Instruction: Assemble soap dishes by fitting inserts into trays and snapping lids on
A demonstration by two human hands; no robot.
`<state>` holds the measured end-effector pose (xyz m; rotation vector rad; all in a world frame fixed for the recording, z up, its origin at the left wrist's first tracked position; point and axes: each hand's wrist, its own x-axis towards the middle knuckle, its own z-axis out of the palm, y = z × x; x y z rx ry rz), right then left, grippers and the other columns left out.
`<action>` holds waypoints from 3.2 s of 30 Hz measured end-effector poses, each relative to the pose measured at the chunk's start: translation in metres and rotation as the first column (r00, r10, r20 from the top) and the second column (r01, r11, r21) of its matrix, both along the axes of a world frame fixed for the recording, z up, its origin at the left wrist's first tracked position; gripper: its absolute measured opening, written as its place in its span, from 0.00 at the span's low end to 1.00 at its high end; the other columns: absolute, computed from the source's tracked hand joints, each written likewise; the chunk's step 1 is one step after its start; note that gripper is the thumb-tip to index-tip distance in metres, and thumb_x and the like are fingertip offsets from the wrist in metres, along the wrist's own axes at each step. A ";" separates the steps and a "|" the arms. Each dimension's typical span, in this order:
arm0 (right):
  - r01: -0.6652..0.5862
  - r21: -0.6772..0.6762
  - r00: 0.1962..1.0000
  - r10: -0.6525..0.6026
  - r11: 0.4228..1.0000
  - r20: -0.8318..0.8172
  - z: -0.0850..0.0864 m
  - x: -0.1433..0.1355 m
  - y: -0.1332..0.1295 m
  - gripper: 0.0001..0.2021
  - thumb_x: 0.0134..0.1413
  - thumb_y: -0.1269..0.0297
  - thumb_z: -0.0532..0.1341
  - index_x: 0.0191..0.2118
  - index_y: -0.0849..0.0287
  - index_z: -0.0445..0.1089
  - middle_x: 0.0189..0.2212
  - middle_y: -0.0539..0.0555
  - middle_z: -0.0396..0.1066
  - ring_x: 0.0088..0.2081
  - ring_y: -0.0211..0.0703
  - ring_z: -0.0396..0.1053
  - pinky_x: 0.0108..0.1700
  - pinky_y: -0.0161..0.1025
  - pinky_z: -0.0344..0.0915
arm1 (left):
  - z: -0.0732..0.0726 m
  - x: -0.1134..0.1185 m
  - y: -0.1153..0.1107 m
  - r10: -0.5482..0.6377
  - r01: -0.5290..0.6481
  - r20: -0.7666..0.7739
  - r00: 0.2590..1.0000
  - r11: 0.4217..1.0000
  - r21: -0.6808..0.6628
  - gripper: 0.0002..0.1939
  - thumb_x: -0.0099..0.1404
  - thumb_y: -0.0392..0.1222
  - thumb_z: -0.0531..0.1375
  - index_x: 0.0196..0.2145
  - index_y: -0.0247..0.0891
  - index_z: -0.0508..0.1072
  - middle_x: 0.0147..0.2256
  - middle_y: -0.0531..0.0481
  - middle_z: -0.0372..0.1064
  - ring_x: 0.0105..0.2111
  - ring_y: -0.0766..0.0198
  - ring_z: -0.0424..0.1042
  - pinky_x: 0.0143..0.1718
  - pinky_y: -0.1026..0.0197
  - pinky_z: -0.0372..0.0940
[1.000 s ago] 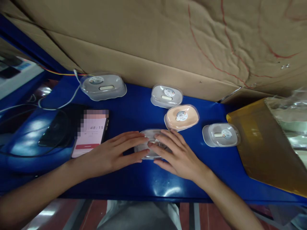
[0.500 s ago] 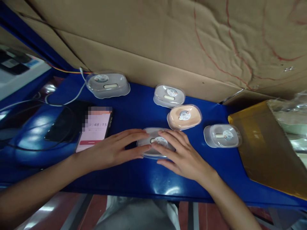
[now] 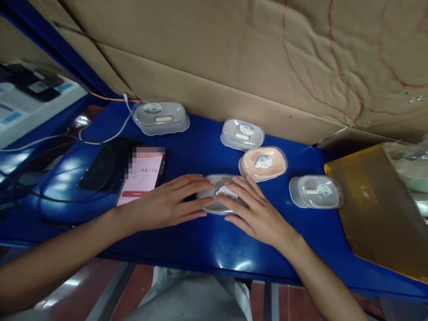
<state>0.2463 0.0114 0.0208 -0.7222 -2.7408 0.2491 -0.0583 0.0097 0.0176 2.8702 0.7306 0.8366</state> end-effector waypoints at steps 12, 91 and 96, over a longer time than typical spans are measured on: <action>0.098 -0.145 0.994 -0.103 0.985 -0.029 0.016 0.019 -0.001 0.27 0.71 0.68 0.65 0.71 0.50 0.65 0.71 0.56 0.66 0.74 0.53 0.60 0.75 0.57 0.64 | -0.005 0.003 -0.002 0.002 -0.002 0.009 1.000 0.999 -0.038 0.15 0.78 0.38 0.60 0.59 0.34 0.72 0.60 0.36 0.75 0.63 0.48 0.74 0.67 0.43 0.71; 0.570 0.219 0.822 -0.557 0.792 -0.122 0.021 0.073 0.056 0.21 0.79 0.55 0.49 0.60 0.56 0.75 0.56 0.62 0.81 0.57 0.60 0.76 0.57 0.57 0.60 | 0.024 0.050 0.047 0.417 -0.427 -0.167 0.894 0.904 -0.031 0.17 0.82 0.48 0.54 0.56 0.40 0.79 0.53 0.40 0.79 0.56 0.45 0.74 0.57 0.44 0.61; 0.631 0.262 0.771 -0.629 0.730 -0.101 0.004 0.087 0.070 0.21 0.77 0.59 0.49 0.56 0.57 0.78 0.52 0.63 0.82 0.53 0.61 0.76 0.54 0.57 0.61 | 0.013 0.076 0.052 0.352 -0.371 -0.216 0.910 0.927 -0.052 0.15 0.79 0.44 0.59 0.57 0.40 0.78 0.51 0.40 0.79 0.54 0.46 0.75 0.58 0.44 0.60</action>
